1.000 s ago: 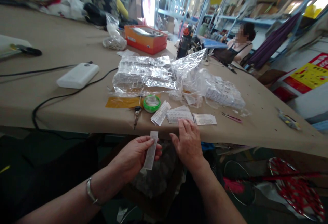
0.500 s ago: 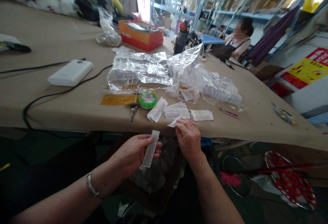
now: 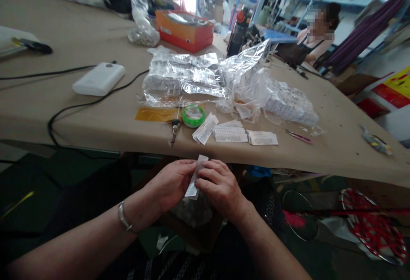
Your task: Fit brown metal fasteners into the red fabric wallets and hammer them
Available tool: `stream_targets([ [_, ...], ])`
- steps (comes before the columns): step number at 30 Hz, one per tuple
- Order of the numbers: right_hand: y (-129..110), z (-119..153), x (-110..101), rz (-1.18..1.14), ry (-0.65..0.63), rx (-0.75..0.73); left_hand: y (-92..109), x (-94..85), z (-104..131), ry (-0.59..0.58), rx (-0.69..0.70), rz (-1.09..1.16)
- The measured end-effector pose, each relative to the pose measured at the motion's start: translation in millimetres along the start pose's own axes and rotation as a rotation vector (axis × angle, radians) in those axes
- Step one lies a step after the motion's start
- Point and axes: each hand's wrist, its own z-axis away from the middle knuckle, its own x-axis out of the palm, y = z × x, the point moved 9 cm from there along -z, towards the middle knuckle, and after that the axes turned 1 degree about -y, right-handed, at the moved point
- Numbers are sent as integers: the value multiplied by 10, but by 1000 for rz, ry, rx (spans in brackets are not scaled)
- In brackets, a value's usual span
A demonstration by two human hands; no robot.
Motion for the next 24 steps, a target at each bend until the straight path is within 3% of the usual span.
stream_targets([
  [7, -59, -37, 41, 5, 2, -4, -8, -40, -54, 6, 29, -22],
  [10, -13, -50, -49, 26, 1, 22, -18, -75, -41, 44, -2, -46],
  [12, 178, -8, -228, 107, 56, 117, -30, -116, -14, 102, -52, -108],
  [15, 647, 196, -585, 371, 164, 371, -27, -168, 14, 175, -99, -208],
  [18, 1047, 461, -739, 602, 104, 563, -56, -164, 9, 179, -126, -232],
  [21, 1204, 634, -687, 674, -8, 584, -89, -161, 8, 183, -139, -249],
  [24, 1190, 705, -702, 673, 19, 522, -86, -166, 26, 198, -136, -263],
])
